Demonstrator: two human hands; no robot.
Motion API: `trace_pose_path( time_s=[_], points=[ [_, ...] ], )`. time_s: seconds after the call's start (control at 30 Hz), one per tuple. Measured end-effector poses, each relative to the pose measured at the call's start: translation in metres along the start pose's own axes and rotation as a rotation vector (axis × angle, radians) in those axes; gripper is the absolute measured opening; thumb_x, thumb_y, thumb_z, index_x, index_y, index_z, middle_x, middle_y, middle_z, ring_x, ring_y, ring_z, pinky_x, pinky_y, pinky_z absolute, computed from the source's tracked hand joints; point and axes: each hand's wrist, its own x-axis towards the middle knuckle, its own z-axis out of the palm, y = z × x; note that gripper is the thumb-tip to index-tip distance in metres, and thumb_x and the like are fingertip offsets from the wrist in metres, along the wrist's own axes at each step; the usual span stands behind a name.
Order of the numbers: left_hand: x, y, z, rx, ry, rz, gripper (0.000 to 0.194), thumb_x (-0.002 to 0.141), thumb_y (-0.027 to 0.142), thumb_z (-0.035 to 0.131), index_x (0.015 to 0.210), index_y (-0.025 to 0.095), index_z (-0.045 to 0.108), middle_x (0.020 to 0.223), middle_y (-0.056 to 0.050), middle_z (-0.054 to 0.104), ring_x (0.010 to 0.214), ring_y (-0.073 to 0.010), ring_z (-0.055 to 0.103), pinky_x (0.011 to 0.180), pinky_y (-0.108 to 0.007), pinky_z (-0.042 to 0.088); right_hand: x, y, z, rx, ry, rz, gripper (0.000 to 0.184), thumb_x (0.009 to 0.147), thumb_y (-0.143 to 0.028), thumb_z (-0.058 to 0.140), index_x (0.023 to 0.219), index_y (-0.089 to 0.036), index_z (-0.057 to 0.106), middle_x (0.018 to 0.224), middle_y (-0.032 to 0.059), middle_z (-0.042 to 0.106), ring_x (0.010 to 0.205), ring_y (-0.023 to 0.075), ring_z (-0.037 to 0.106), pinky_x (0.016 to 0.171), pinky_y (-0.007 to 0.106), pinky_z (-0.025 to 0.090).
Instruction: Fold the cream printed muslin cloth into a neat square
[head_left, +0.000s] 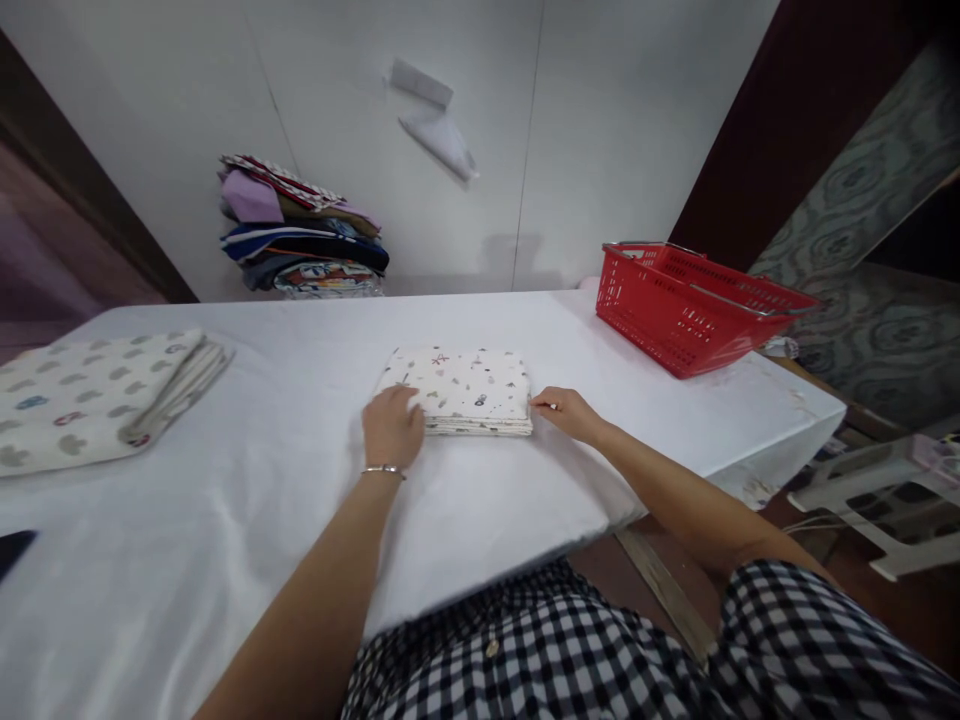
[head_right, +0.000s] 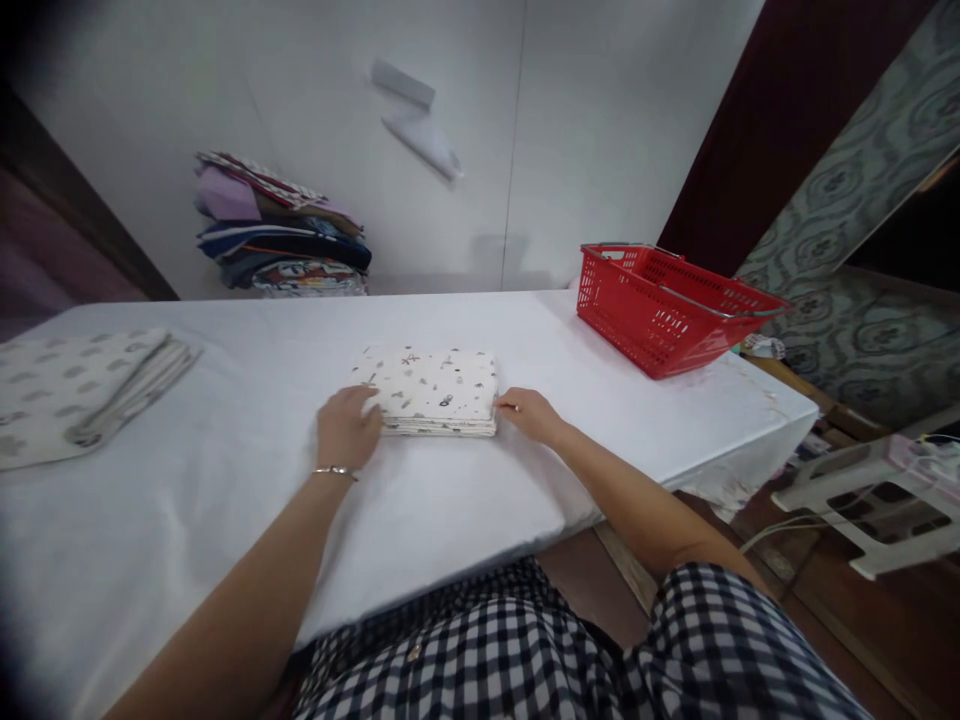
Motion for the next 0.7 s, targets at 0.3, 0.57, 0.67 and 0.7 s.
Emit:
trace_pose_path(
  time_s=[0.3,0.57,0.67,0.7],
  points=[
    [-0.012,0.081,0.058,0.074,-0.335,0.445,0.016,0.083,0.027,0.05,0.084,0.022,0.065,0.087,-0.005,0.061,0.089,-0.0203,0.052,0.081,-0.035,0.034,-0.007,0.005,0.019,0.45,-0.046,0.51,0.015,0.073,-0.029,0.057,0.064,-0.017,0.055,0.059,-0.0002,0.058,0.043,0.0075,0.048,0.038,0.018,0.031],
    [-0.01,0.092,0.078,0.198,-0.361,0.446,0.017,0.082,0.033,0.054,0.085,0.022,0.067,0.089,-0.006,0.058,0.09,-0.0198,0.05,0.076,-0.034,0.033,-0.017,0.01,0.04,0.58,0.068,0.436,0.011,0.07,-0.03,0.057,0.067,-0.019,0.054,0.041,-0.0071,0.045,0.034,0.0062,0.035,0.036,0.018,0.025],
    [-0.01,0.094,0.076,0.21,-0.386,0.49,0.021,0.084,0.032,0.049,0.079,0.021,0.067,0.085,-0.006,0.058,0.088,-0.0191,0.049,0.077,-0.034,0.032,-0.02,0.012,0.045,0.578,0.088,0.386,0.014,0.07,-0.032,0.057,0.069,-0.019,0.056,0.042,-0.0072,0.045,0.037,0.0062,0.037,0.038,0.018,0.027],
    [-0.01,0.095,0.076,0.205,-0.387,0.495,0.023,0.085,0.03,0.048,0.076,0.021,0.066,0.083,-0.005,0.058,0.086,-0.0187,0.049,0.077,-0.034,0.032,-0.021,0.013,0.047,0.578,0.098,0.376,0.015,0.07,-0.034,0.058,0.069,-0.019,0.056,0.043,-0.007,0.046,0.038,0.0063,0.037,0.039,0.018,0.027]
  ],
)
